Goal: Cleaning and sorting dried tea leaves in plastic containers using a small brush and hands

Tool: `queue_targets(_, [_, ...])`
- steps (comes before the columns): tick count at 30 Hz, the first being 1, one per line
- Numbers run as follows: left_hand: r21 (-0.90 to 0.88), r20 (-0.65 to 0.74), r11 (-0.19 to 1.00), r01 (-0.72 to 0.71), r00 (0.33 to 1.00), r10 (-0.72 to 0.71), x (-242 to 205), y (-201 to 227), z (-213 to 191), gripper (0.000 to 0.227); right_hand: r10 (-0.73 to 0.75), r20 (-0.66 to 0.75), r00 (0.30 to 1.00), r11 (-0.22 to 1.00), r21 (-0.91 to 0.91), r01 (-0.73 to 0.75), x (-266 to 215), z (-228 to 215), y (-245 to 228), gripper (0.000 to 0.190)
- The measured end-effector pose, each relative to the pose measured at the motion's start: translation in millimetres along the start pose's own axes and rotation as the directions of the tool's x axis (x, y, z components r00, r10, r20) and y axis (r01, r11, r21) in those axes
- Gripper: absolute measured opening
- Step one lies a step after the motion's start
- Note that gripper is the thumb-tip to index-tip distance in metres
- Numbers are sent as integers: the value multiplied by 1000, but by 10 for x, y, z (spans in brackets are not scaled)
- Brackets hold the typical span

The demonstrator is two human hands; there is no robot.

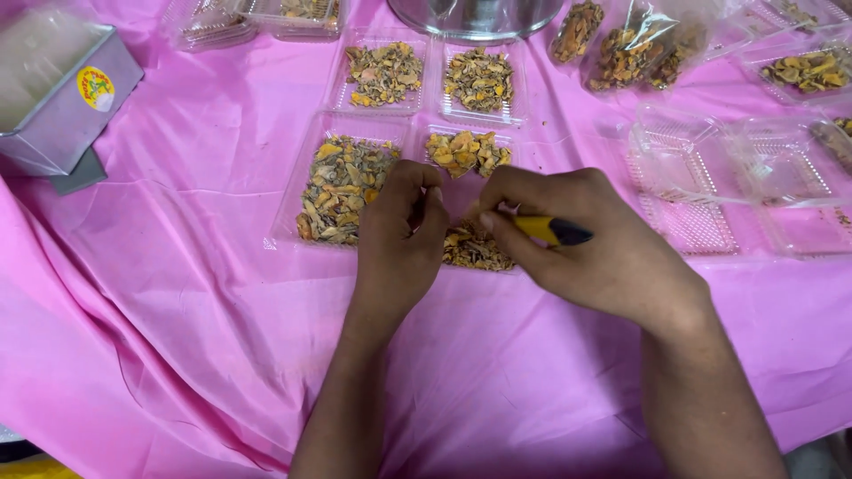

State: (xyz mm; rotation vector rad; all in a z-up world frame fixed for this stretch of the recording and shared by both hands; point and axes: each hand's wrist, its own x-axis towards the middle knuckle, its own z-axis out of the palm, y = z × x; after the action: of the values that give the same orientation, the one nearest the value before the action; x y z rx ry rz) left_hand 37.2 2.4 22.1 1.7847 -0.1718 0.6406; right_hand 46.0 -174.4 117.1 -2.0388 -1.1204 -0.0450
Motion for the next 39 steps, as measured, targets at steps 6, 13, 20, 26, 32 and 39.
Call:
queue_targets(6, [-17,-15,1000,15,1000,-15,-4,11,-4,11,74,-80,994,995,75,-68,-2,-64,113,14])
queue_targets(13, [2,-46,1000,20,999,-20,-6,46,-16,15,-77,53,996,996,-41,79,52,370,631,37])
queue_targets(20, [23,-11,995,92,996,-92,-9,89,-25,12,-67,98,993,996,-56,72,93,519,709,13])
queue_targets(26, [80,72,993,92,993,-97,-3,135,-10,8,-172,-282,944,985,-39,168,-130,339,740,14])
queue_targets(32, [81,195,984,160,965,-173,-77,228,70,7,-324,-506,799,946,-188,265,-229,529,866,14])
queue_targets(39, [-134,267,956,263,938,-221,-67,156,75,15,-344,-458,820,937,-228,266,-298,507,825,16])
